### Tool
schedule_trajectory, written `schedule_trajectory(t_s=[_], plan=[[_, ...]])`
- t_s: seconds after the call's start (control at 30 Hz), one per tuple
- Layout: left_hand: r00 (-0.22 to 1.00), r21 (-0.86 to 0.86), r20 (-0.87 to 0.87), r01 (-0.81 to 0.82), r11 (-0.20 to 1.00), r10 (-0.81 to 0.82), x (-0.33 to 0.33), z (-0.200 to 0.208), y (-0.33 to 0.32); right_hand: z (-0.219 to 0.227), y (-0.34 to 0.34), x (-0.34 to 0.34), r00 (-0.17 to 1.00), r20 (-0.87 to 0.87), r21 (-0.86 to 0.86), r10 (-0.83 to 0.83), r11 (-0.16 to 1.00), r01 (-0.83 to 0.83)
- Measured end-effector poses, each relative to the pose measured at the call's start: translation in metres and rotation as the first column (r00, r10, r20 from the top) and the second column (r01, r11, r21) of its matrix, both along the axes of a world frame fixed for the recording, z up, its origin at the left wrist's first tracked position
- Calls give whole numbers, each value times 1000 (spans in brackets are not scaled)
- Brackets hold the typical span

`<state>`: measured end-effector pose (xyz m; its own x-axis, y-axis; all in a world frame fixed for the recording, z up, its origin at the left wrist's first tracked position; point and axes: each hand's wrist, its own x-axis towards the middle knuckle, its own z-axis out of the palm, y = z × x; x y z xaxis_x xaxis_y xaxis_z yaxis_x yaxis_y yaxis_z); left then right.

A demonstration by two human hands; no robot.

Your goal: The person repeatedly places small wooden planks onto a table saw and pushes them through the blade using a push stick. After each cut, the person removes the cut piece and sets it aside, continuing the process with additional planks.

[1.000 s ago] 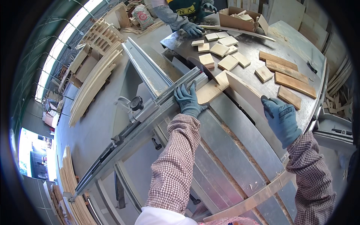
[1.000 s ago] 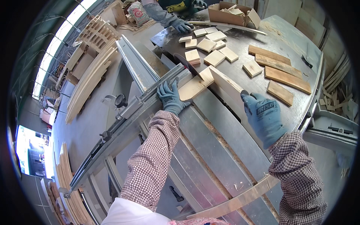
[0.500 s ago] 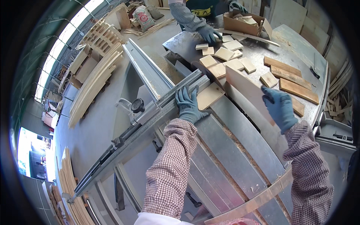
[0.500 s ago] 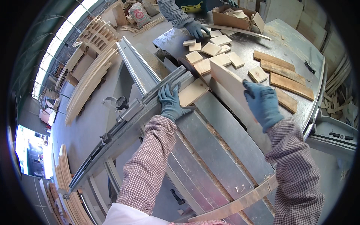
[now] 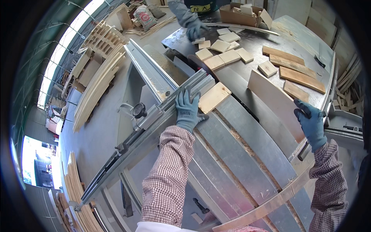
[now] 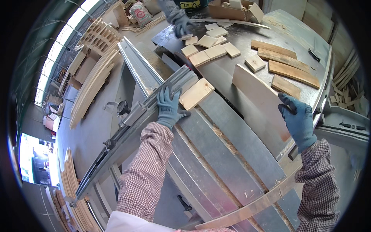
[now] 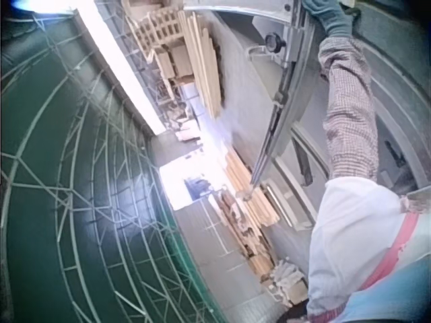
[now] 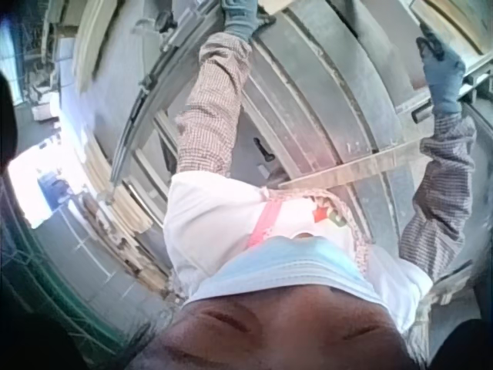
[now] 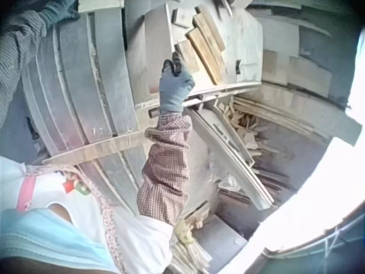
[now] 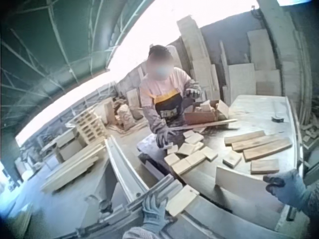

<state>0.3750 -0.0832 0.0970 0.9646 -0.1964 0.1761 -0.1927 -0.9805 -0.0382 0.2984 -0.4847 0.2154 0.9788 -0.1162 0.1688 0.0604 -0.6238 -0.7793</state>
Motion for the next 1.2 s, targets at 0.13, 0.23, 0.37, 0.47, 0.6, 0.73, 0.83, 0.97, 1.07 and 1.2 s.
schedule_trajectory(t_s=[0.13, 0.23, 0.37, 0.47, 0.6, 0.73, 0.83, 0.97, 1.07, 1.2], plan=[[998, -148, -8, 54, 988, -56, -32, -8, -20, -6, -15, -11, 1000, 1, 41, 21, 999, -21], [999, -201, 26, 39, 979, -34, -38, -36, -30, -5, -19, -20, 999, -53, 26, -6, 1000, 7], [981, -214, 171, 124, 969, -88, -35, -45, -49, -8, -25, -25, 999, -51, 49, -5, 999, 8], [996, -255, 85, 54, 965, -33, -23, -36, -72, -5, -28, -28, 1000, -27, -12, -1, 1000, 1], [992, -248, 122, 75, 966, -46, -7, -42, -94, -2, -32, -33, 999, -29, -18, 15, 1000, -15], [996, -196, 84, -9, 980, 26, -9, -35, -99, -7, -27, -32, 993, 34, -78, 114, 991, -111], [987, -151, 137, -68, 986, 89, -16, -15, -111, -8, -26, -31, 956, 162, -249, 243, 948, -199], [966, -77, 170, -184, 980, 195, -5, -4, -109, -8, -13, -31, 924, 201, -392, 324, 891, -227], [966, -70, 25, -254, 965, 256, 13, -3, -103, -5, -1, -28, 924, 183, -479, 337, 851, -216], [953, -82, -21, -302, 950, 302, 20, -6, -100, 2, 11, -20, 931, 143, -517, 335, 828, -218]])
